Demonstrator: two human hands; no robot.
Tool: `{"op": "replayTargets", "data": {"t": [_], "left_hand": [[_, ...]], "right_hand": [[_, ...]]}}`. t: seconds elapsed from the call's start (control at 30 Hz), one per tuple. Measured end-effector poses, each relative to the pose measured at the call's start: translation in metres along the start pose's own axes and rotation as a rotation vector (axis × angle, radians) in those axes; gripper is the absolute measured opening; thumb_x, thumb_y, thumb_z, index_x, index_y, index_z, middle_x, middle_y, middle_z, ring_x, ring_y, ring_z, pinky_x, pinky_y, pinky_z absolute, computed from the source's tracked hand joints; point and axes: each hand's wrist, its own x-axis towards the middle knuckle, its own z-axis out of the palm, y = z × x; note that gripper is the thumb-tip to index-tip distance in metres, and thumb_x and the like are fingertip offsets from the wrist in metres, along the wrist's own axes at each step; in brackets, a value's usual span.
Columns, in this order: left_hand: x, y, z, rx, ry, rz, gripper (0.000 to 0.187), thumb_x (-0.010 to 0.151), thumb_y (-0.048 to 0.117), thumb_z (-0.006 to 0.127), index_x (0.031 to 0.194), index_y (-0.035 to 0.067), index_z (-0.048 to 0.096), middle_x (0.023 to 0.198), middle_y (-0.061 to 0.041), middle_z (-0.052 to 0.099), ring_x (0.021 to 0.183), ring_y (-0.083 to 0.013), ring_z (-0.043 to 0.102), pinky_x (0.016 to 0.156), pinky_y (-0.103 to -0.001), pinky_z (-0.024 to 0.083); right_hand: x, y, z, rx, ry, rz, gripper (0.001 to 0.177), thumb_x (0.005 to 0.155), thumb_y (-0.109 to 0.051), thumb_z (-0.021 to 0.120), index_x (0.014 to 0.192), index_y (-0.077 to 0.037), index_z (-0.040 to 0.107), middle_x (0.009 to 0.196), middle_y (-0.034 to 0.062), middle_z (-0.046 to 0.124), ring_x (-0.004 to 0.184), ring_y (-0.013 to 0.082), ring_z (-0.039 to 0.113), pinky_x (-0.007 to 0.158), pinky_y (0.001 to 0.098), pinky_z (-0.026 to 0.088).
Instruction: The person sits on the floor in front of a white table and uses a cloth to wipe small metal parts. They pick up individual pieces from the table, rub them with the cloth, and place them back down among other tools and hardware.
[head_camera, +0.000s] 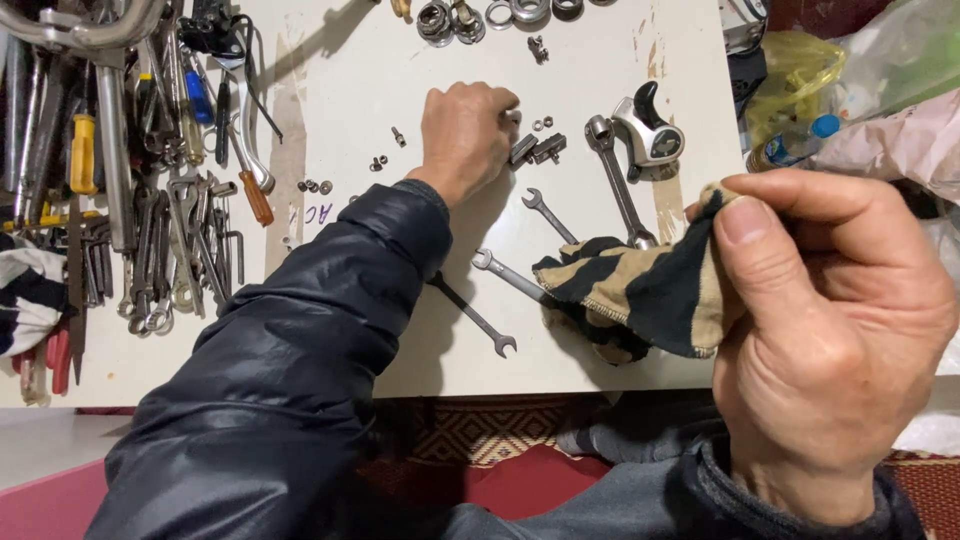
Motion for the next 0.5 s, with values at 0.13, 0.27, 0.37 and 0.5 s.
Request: {"op": "replayTargets", "data": {"t": [0.13, 0.27, 0.37, 0.5], "left_hand": [[0.009, -0.006, -0.005, -0.097, -0.007, -0.266, 0.018, 0.095, 0.016, 0.069, 0.111, 0.011, 0.075, 0.103, -0.009, 0.079, 0.088, -0.0260, 0.076, 0.087, -0.043, 0.062], [0.017, -0.021, 0.004, -0.011, -0.010, -0.273, 0.019, 0.095, 0.024, 0.067, 0.104, 0.012, 0.078, 0.100, -0.012, 0.076, 0.090, -0.0331, 0.069, 0.084, -0.049, 0.051], [0.022, -0.025, 0.011, 0.007, -0.044, -0.294, 0.014, 0.092, 0.023, 0.068, 0.095, 0.017, 0.081, 0.099, -0.009, 0.075, 0.092, -0.0316, 0.068, 0.085, -0.047, 0.046], [0.028, -0.027, 0.016, 0.030, -0.090, -0.333, 0.011, 0.087, 0.018, 0.069, 0.089, 0.020, 0.079, 0.096, -0.005, 0.076, 0.094, -0.0305, 0.068, 0.086, -0.047, 0.046]], "right_hand": [[0.001, 0.004, 0.000, 0.006, 0.004, -0.023, 0.016, 0.109, -0.008, 0.067, 0.122, 0.000, 0.064, 0.115, 0.0093, 0.070, 0.102, 0.0129, 0.067, 0.093, 0.0178, 0.054], [0.004, 0.010, 0.002, 0.038, 0.064, -0.008, 0.016, 0.108, -0.013, 0.071, 0.121, -0.006, 0.067, 0.111, 0.0043, 0.068, 0.100, 0.0097, 0.066, 0.093, 0.0161, 0.054], [0.006, 0.011, 0.003, 0.030, 0.077, 0.004, 0.016, 0.107, -0.014, 0.074, 0.121, -0.007, 0.068, 0.111, 0.0028, 0.069, 0.101, 0.0086, 0.067, 0.094, 0.0151, 0.054], [0.008, 0.006, 0.004, -0.079, 0.025, 0.027, 0.014, 0.107, -0.008, 0.073, 0.120, -0.006, 0.070, 0.113, 0.0030, 0.072, 0.101, 0.0076, 0.066, 0.093, 0.0156, 0.053]]}}
